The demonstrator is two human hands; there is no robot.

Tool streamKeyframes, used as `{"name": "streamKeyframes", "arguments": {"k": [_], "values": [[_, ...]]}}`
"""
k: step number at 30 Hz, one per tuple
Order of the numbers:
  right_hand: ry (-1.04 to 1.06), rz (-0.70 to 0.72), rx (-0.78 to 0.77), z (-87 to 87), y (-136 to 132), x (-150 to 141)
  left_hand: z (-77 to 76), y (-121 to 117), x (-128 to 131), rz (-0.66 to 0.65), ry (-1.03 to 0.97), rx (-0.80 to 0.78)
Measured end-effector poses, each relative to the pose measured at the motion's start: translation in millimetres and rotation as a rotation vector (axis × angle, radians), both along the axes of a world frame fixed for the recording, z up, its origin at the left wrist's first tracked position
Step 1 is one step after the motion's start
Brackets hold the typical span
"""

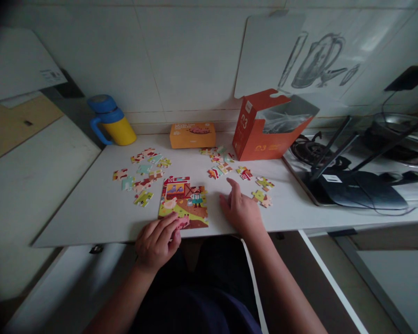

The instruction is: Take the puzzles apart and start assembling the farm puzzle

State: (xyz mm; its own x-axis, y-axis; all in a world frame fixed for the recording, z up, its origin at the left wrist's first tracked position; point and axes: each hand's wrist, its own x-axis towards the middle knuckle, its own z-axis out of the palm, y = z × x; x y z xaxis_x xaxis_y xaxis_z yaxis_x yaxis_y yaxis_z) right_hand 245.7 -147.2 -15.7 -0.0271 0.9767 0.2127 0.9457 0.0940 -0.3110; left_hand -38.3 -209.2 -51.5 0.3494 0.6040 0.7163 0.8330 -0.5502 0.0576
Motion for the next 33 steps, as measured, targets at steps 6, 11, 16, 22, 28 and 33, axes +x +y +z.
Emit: {"name": "streamKeyframes", "arguments": {"k": [6,11,16,22,28,33], "values": [[-0.059,0.043,-0.034,2.2,0.8,-1.1,-1.1,-0.6,-0.1,-0.003,-0.006,-0.004],[-0.023,-0.002,-0.022,1.8,0.3,-1.2,-3.1,-0.6,-0.4,0.004,-0.002,-0.005],[-0.073,0.071,-0.034,2.9,1.0,-0.8,-2.2,-0.1,0.0,-0.002,-0.007,-0.003],[-0.074,0.067,-0.031,0.9,2.0,-0.4,0.0,0.8,0.4,-0.007,-0.007,0.004],[-0.053,0.075,-0.033,2.1,1.3,-0.2,-2.0,1.4,-0.7,-0.012,-0.003,-0.008],[-0.049,0.071,-0.026,1.8,1.0,0.1,-3.5,1.2,-0.5,-0.009,-0.007,-0.005]]}}
